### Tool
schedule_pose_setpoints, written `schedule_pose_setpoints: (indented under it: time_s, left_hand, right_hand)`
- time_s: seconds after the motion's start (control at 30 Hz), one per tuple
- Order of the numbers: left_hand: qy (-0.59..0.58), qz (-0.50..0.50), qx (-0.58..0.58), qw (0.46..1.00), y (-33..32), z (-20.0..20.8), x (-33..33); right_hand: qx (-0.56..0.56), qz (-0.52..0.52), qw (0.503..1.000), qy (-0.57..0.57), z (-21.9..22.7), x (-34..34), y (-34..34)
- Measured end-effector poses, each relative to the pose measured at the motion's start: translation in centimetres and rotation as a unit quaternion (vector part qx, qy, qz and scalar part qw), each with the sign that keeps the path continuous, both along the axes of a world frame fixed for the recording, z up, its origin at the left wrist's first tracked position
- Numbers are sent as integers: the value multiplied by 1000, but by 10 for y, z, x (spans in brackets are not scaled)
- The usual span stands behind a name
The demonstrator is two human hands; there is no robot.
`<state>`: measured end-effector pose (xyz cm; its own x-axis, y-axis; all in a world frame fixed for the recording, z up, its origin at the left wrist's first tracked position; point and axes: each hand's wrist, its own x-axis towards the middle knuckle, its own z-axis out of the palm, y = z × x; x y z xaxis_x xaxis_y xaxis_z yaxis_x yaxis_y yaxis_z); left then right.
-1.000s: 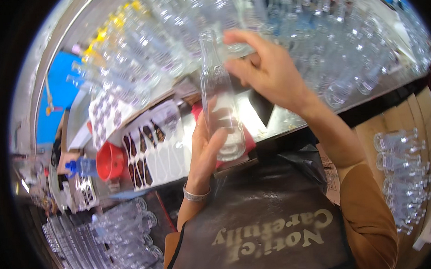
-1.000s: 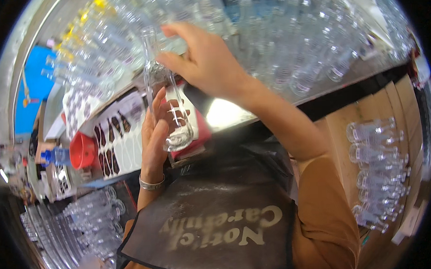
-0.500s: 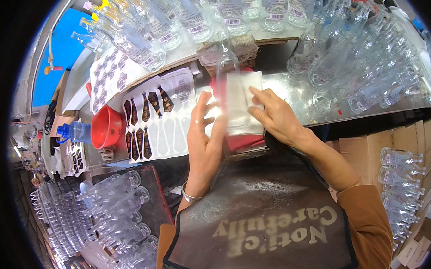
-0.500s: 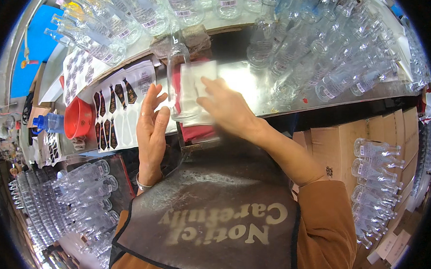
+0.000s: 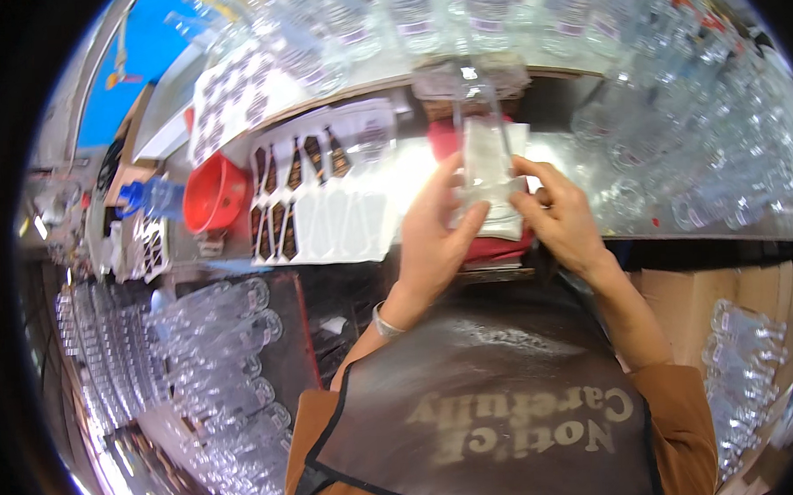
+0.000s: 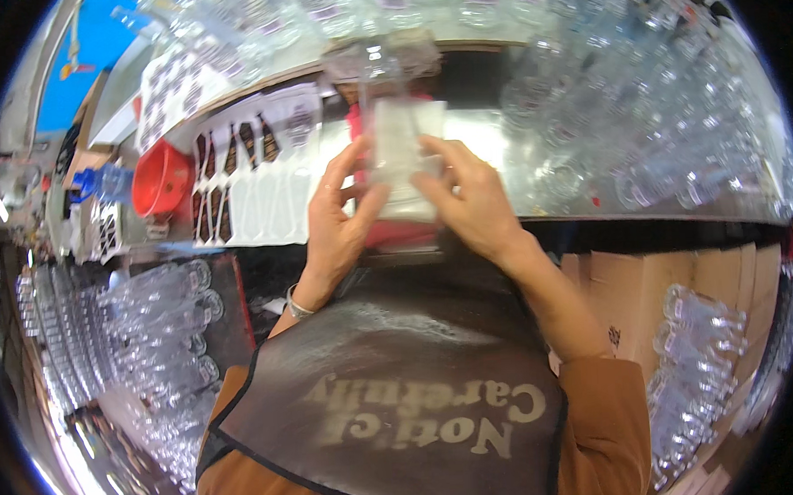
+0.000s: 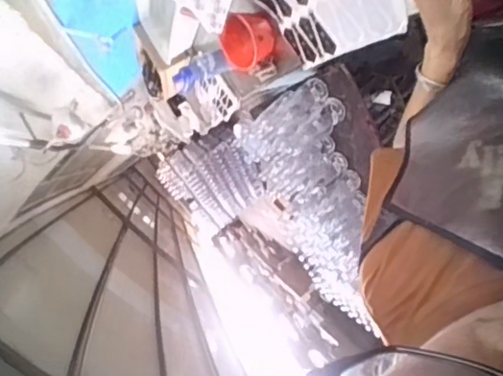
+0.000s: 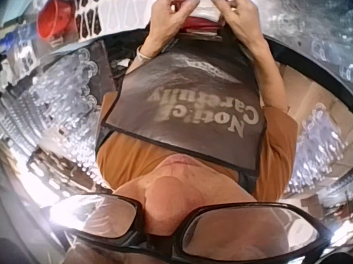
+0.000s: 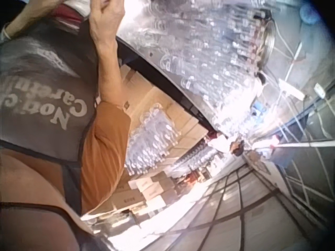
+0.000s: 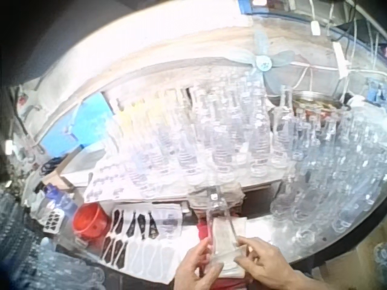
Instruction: The person repeatedly picks up clear plastic bottles, applies a rectangular label to each bottle, smooths the label with a small black tool, and places the labeled bottle on a nearby cardboard box. The process is repeated for multiple bottles in a continuous loop.
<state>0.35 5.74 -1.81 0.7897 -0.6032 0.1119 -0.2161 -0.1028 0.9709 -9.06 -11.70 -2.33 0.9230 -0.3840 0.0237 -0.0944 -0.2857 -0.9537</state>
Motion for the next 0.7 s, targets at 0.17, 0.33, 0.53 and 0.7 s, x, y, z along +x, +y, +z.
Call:
schedule_pose_setpoints:
  time_s: [0.17, 0.33, 0.53, 0.7]
  left_hand:
    - [-209, 90, 135, 964, 47, -27, 48]
    - [-359, 127, 329, 864, 99, -53, 106]
    - [-345, 62, 401, 846, 104, -39, 62]
    - [-302, -6, 387, 871, 126, -17, 23]
  right_hand:
    - [84, -26, 996, -8, -11, -14, -21]
    - [103, -27, 994, 20, -18, -18, -35]
    - [101, -55, 993, 14, -22, -21, -39]
    - [108, -74, 991, 35, -29, -25, -51]
